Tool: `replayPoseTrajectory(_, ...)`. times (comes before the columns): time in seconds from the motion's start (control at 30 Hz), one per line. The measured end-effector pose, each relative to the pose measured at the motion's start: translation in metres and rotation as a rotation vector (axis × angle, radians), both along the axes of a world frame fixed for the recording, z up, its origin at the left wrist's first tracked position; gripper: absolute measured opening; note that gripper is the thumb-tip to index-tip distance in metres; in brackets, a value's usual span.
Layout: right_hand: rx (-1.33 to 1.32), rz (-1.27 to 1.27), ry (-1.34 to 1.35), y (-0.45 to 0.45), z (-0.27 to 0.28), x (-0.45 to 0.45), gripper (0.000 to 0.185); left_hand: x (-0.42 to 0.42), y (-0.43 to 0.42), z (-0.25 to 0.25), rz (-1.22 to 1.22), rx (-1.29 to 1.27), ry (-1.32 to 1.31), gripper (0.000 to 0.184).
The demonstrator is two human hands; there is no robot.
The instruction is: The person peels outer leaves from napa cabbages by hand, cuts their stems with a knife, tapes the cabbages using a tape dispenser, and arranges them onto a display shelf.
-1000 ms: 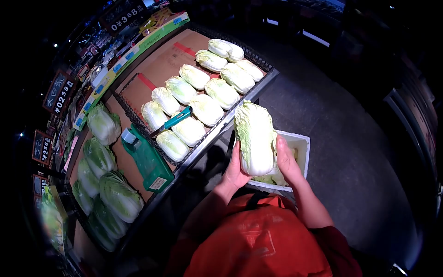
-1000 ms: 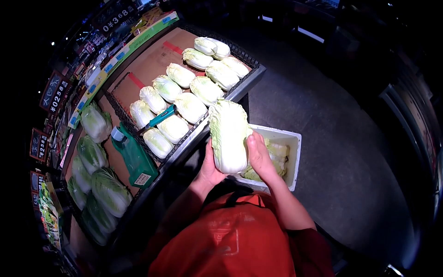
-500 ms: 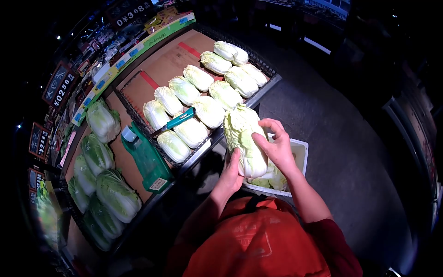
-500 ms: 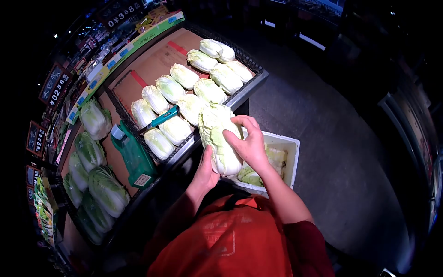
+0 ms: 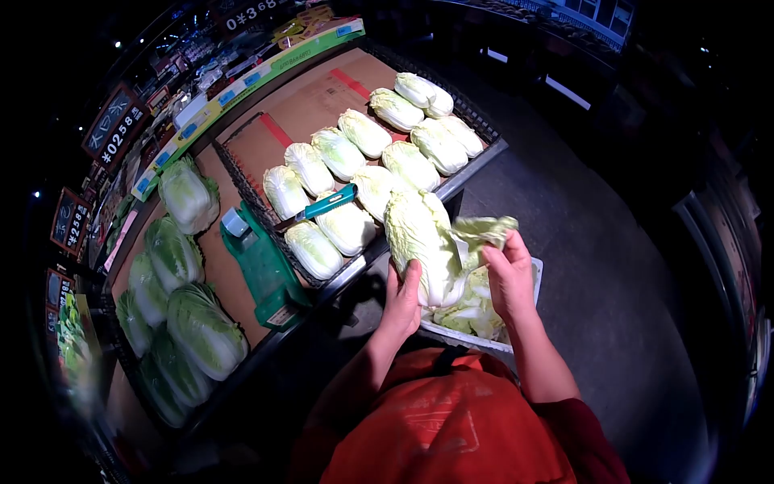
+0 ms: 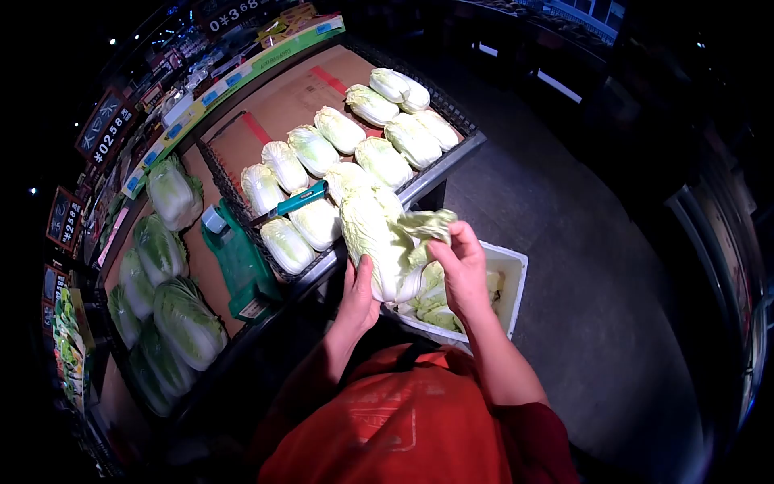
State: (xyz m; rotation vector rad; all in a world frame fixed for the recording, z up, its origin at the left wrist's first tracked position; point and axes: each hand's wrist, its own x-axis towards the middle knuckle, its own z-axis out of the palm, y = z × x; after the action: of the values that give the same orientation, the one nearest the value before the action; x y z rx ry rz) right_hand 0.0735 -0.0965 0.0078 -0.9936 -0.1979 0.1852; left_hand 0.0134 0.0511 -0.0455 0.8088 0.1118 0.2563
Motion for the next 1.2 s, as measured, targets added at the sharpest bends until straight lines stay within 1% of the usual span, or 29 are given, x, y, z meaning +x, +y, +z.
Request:
replayPoseTrajectory(0.03,0.072,0.040,-0.029,-0.005,-0.005,-0.005,0.022,0.001,0.003,0.002,0.004,-0.052,0.004,0.056)
replayPoseTrajectory(0.1,0.220,0.125,-0.083,-0.017,-0.019,-0.014,0.027,0.004,0.009,-0.005,0.025,-0.054,0.065,0.055)
replayPoseTrajectory(0.13,0.131,-0.008,0.029,-0.014,-0.015,-0.023,0.033,0.005,0.011,-0.005,0.026,-0.060,0.074,0.056)
replayPoseTrajectory(0.17,0.139,-0.025,0.031,-0.012,-0.005,-0.032,0.030,0.007,0.014,-0.005,0.025,-0.065,0.085,0.057)
replayPoseTrajectory(0.2,-0.020,0.026,-0.073,-0.019,-0.015,-0.036,0.026,0.009,0.014,-0.004,0.006,-0.099,0.127,0.063)
replayPoseTrajectory(0.27,-0.250,0.136,-0.279,-0.034,-0.026,-0.048,0.025,0.009,0.014,0.010,0.007,-0.192,0.169,0.065)
replayPoseTrajectory(0.3,-0.323,0.194,-0.382,-0.037,-0.024,-0.055,0.025,0.010,0.012,0.017,0.006,-0.242,0.189,0.066)
replayPoseTrajectory(0.33,-0.413,0.177,-0.505,-0.037,-0.025,-0.061,0.023,0.013,0.010,0.021,0.011,-0.268,0.191,0.070)
replayPoseTrajectory(0.43,-0.162,-0.200,-0.018,-0.039,-0.034,-0.067,0.021,0.011,0.018,0.018,-0.041,-0.478,0.206,0.070)
replayPoseTrajectory(0.47,-0.120,-0.205,-0.049,-0.051,-0.034,-0.056,0.020,0.012,0.025,0.014,-0.064,-0.523,0.162,0.076)
replayPoseTrajectory(0.5,-0.079,-0.208,-0.076,-0.066,-0.034,-0.040,0.020,0.013,0.031,0.014,-0.079,-0.585,0.196,0.077)
replayPoseTrajectory(0.57,-0.191,-0.354,0.046,-0.072,-0.045,-0.012,0.018,0.011,0.037,0.016,-0.090,-0.526,0.182,0.078)
replayPoseTrajectory(0.6,-0.214,-0.361,0.037,-0.071,-0.052,0.000,0.018,0.010,0.036,0.020,-0.091,-0.527,0.193,0.078)
replayPoseTrajectory(0.63,-0.357,-0.272,-0.049,-0.079,-0.071,0.013,0.023,0.008,0.033,0.026,-0.094,-0.529,0.206,0.079)
replayPoseTrajectory(0.7,-0.837,-0.141,-0.143,-0.079,-0.085,0.034,0.037,0.006,0.030,0.028,-0.138,-0.536,0.196,0.079)
replayPoseTrajectory(0.77,-1.547,-0.286,-0.454,-0.079,-0.093,0.030,0.055,0.003,0.030,0.023,-0.215,-0.540,0.149,0.078)
replayPoseTrajectory(0.8,-1.386,-0.264,-0.441,-0.069,-0.080,0.024,0.063,0.003,0.032,0.017,-0.275,-0.517,0.077,0.081)
replayPoseTrajectory(0.83,-1.261,-0.223,-0.517,-0.061,-0.070,0.019,0.059,0.003,0.029,0.020,-0.205,-0.452,0.086,0.082)
replayPoseTrajectory(0.9,-0.836,0.221,-0.135,-0.033,-0.032,-0.006,0.054,0.000,0.020,0.029,-0.071,-0.318,0.110,0.084)
replayPoseTrajectory(0.93,-0.660,0.439,0.038,-0.023,-0.018,-0.017,0.057,-0.003,0.024,0.017,-0.104,-0.326,0.051,0.082)
replayPoseTrajectory(0.97,-0.471,0.649,0.204,-0.016,-0.012,-0.027,0.062,-0.006,0.024,0.014,-0.063,-0.223,-0.005,0.082)
replayPoseTrajectory(1.03,-0.182,0.863,0.428,-0.002,-0.016,-0.036,0.079,-0.010,0.024,0.013,0.020,-0.018,-0.124,0.082)
replayPoseTrajectory(1.07,-0.137,0.883,0.469,0.000,-0.011,-0.036,0.084,-0.015,0.027,0.017,0.034,-0.060,-0.085,0.088)
replayPoseTrajectory(1.1,-0.016,0.914,0.491,0.001,-0.010,-0.033,0.084,-0.018,0.039,-0.005,0.003,0.033,-0.116,0.092)
replayPoseTrajectory(1.13,0.103,0.943,0.515,0.001,-0.010,-0.029,0.084,-0.023,0.053,0.004,-0.045,0.545,-0.093,0.093)
replayPoseTrajectory(1.17,0.222,0.967,0.538,-0.001,-0.011,-0.027,0.084,-0.025,0.056,0.014,-0.103,0.886,-0.209,0.091)
replayPoseTrajectory(1.2,0.437,1.030,0.550,-0.002,-0.022,-0.025,0.086,-0.025,0.053,0.045,-0.098,1.246,-0.366,0.089)
